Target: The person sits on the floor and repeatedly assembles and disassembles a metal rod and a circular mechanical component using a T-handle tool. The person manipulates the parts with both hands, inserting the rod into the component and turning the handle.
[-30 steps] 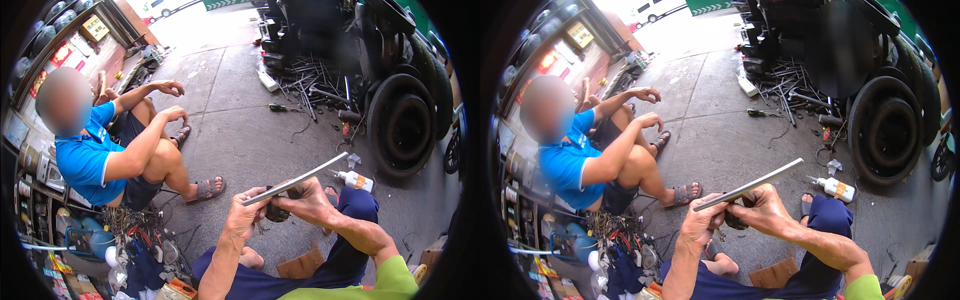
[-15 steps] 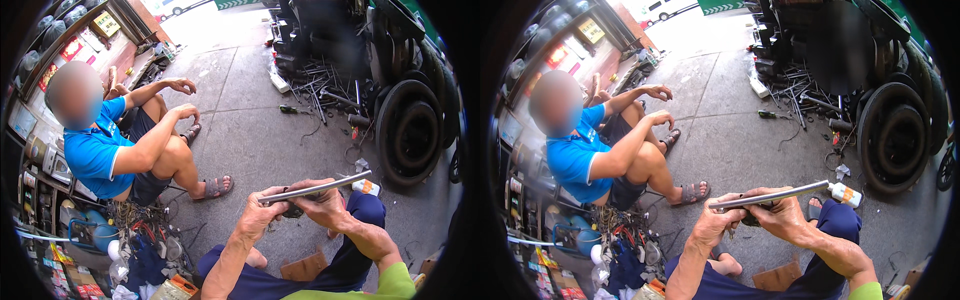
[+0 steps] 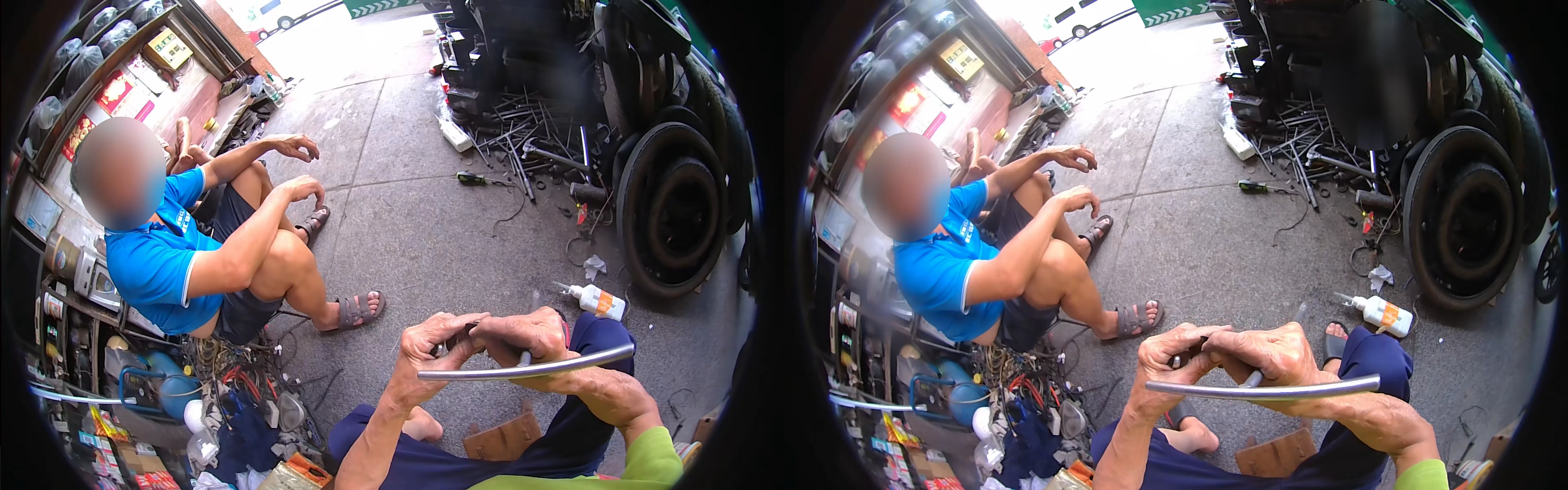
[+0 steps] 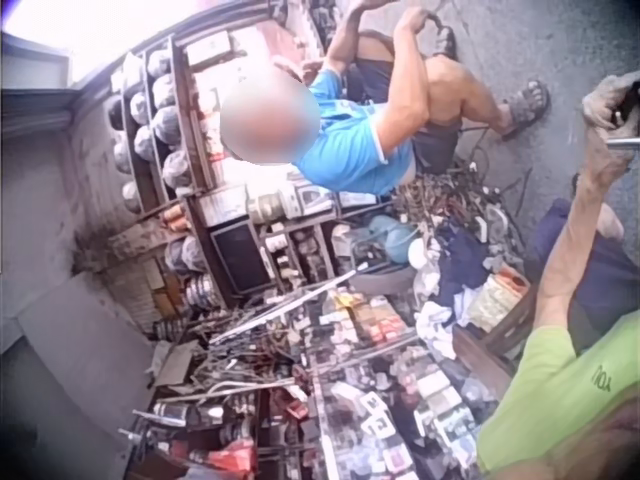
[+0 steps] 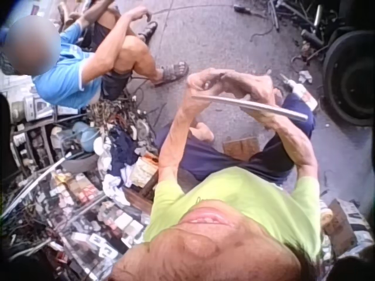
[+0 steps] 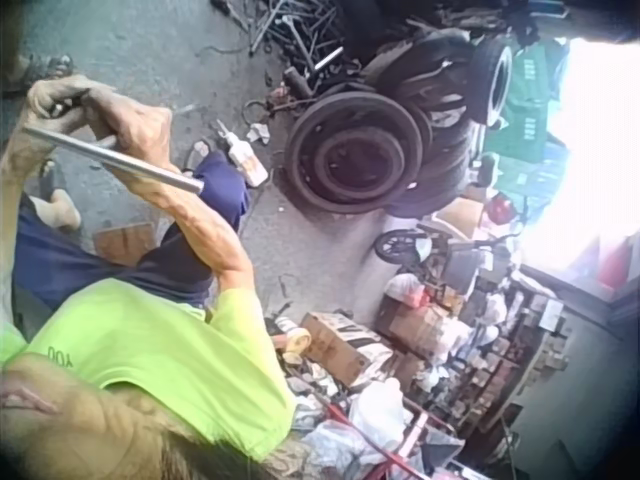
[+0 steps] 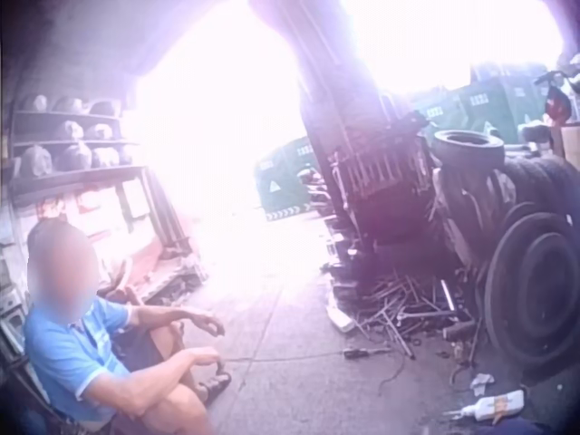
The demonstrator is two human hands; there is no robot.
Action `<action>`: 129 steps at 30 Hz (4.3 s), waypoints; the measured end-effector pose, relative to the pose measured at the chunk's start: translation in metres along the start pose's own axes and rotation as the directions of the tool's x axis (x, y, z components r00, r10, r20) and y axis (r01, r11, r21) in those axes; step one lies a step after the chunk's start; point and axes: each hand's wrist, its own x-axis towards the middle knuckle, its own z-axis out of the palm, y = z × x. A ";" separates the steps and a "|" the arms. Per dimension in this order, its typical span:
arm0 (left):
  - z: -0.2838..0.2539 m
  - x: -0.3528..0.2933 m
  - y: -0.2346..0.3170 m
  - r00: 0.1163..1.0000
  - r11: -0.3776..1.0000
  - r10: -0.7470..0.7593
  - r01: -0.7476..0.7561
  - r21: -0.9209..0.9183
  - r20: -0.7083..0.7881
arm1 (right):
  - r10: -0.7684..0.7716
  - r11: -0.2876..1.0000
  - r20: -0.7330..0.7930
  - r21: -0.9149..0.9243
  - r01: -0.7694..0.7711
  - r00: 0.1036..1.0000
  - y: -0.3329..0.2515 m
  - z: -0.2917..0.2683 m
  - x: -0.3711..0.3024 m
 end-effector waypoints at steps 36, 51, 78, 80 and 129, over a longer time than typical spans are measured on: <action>0.016 -0.014 -0.008 0.866 0.676 -0.500 0.386 -0.628 -0.006 | 0.697 0.547 0.203 0.470 -0.693 0.688 0.001 0.009 0.009; 0.017 -0.017 -0.026 0.841 0.440 -0.518 0.418 -0.795 0.156 | 0.722 0.417 0.359 0.457 -0.786 0.592 -0.003 0.002 0.017; 0.020 -0.012 -0.035 0.790 0.493 -0.610 0.434 -0.754 0.056 | 0.787 0.241 0.345 0.593 -0.769 0.512 0.017 -0.004 0.002; 0.023 -0.013 -0.040 0.796 0.488 -0.604 0.414 -0.768 0.045 | 0.776 0.253 0.329 0.620 -0.743 0.539 0.019 -0.001 -0.005; 0.037 -0.018 -0.036 0.842 0.688 -0.537 0.472 -0.551 0.051 | 0.706 0.698 0.188 -0.018 -0.716 0.683 0.002 -0.008 -0.006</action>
